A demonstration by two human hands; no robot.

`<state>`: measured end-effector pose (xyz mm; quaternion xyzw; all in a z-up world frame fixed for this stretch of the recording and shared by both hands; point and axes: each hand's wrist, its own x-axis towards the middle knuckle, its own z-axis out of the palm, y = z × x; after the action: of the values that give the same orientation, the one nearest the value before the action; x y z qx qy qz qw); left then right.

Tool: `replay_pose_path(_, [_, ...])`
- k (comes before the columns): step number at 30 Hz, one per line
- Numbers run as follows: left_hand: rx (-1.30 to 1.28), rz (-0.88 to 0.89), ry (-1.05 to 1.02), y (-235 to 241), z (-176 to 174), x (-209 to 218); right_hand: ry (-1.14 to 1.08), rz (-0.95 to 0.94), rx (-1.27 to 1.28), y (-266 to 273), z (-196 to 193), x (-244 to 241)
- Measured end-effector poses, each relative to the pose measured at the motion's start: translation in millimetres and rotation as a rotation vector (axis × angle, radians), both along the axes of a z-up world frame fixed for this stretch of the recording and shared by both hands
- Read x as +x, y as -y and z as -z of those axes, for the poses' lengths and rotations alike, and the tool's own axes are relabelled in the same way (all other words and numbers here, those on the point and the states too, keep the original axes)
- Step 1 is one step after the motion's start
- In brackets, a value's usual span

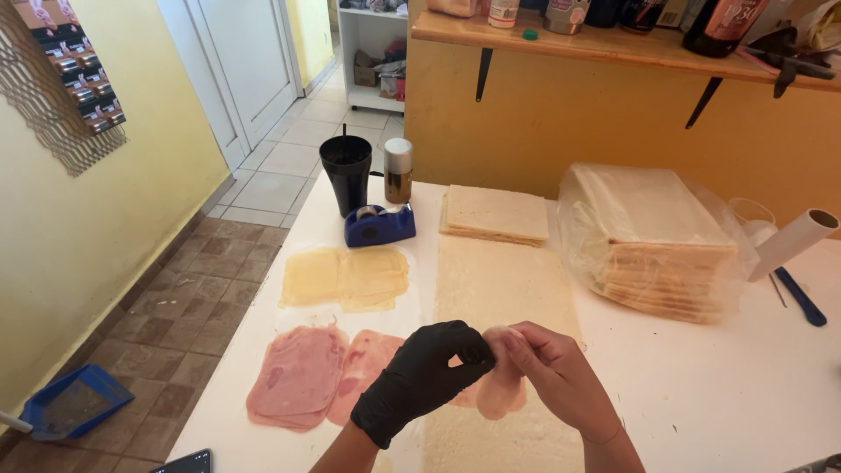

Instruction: Assembling multiple sandwiches by spreading condiments, layering ham and cheese, and cutting them into portions.

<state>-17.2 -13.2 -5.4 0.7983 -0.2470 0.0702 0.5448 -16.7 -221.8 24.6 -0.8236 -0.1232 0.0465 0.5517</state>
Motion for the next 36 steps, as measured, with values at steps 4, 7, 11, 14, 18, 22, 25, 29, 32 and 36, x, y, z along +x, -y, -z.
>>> replay_pose_path(4, [0.011,0.006,0.0,0.1,2.3,-0.2,0.016,-0.017,-0.001,0.0,-1.0,0.2])
replay_pose_path(7, [0.089,0.014,0.006,3.2,5.0,-0.2,0.011,0.007,-0.021,-0.2,-0.4,-1.2])
replay_pose_path(11, [0.061,-0.006,-0.031,8.1,8.2,2.5,0.036,-0.007,-0.011,0.6,-0.3,-2.6])
replay_pose_path(14, [0.017,0.028,-0.054,6.0,2.8,1.1,0.037,-0.021,-0.006,2.6,-0.3,-4.0])
replay_pose_path(18, [-0.01,0.045,-0.131,1.1,-4.8,-2.7,-0.022,-0.023,0.0,2.1,-2.6,-6.0])
replay_pose_path(22, [-0.096,0.077,-0.115,-4.2,-10.7,-5.6,-0.002,-0.018,-0.022,4.5,-1.6,-5.5])
replay_pose_path(25, [-0.077,0.028,-0.071,-6.8,-12.6,-6.7,0.002,-0.017,-0.038,4.9,-1.7,-5.7])
replay_pose_path(29, [-0.025,0.025,-0.06,-6.2,-10.1,-9.7,0.004,-0.004,-0.055,3.7,-0.7,-5.8])
replay_pose_path(32, [0.043,0.016,-0.059,0.1,-11.0,-13.1,-0.002,-0.007,-0.037,0.0,-2.2,-7.4])
replay_pose_path(36, [0.034,-0.018,-0.103,8.4,-2.5,-7.8,0.016,-0.005,-0.021,-4.5,-7.8,-11.0])
